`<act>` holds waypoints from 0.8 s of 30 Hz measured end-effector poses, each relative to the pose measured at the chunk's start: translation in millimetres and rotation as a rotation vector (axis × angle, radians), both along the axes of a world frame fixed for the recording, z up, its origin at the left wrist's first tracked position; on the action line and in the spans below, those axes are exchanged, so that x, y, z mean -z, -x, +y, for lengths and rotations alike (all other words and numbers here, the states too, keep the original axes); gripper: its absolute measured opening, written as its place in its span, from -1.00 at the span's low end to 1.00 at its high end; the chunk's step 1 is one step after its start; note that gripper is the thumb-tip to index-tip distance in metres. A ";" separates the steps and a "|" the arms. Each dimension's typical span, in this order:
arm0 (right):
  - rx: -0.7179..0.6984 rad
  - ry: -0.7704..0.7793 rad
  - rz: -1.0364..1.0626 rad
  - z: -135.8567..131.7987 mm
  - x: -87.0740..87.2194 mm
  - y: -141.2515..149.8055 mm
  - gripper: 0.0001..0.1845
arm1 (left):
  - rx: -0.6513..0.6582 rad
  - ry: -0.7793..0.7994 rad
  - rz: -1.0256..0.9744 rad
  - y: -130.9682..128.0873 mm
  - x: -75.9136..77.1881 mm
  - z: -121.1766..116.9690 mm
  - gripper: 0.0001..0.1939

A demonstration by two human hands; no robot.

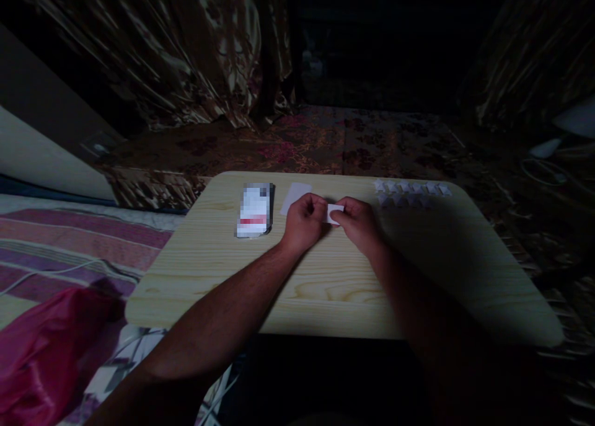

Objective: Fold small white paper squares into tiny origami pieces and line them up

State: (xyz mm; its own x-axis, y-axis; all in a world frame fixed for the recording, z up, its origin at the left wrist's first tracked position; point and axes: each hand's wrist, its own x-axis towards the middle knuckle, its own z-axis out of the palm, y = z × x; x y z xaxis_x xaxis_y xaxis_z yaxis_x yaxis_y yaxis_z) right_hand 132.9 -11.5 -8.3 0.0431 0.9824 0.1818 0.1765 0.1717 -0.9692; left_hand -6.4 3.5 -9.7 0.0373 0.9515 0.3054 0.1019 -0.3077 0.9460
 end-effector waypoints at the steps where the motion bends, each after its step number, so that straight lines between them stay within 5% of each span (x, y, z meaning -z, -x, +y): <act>1: -0.002 -0.001 0.002 0.0 -0.1 0.1 -0.90 | -0.002 0.000 0.002 0.0 -0.3 -0.2 -0.76; 24: 0.065 -0.046 -0.043 2.3 1.2 -0.8 -0.92 | 0.013 0.013 0.028 0.6 0.1 0.1 -0.79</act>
State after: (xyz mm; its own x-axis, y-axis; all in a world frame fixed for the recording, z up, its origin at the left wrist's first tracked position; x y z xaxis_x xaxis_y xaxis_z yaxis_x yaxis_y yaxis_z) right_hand 133.7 -9.2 -9.5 0.0975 0.9683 0.2300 0.2305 0.2029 -0.9517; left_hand -7.0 3.6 -9.7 0.0578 0.9548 0.2916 0.1245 -0.2967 0.9468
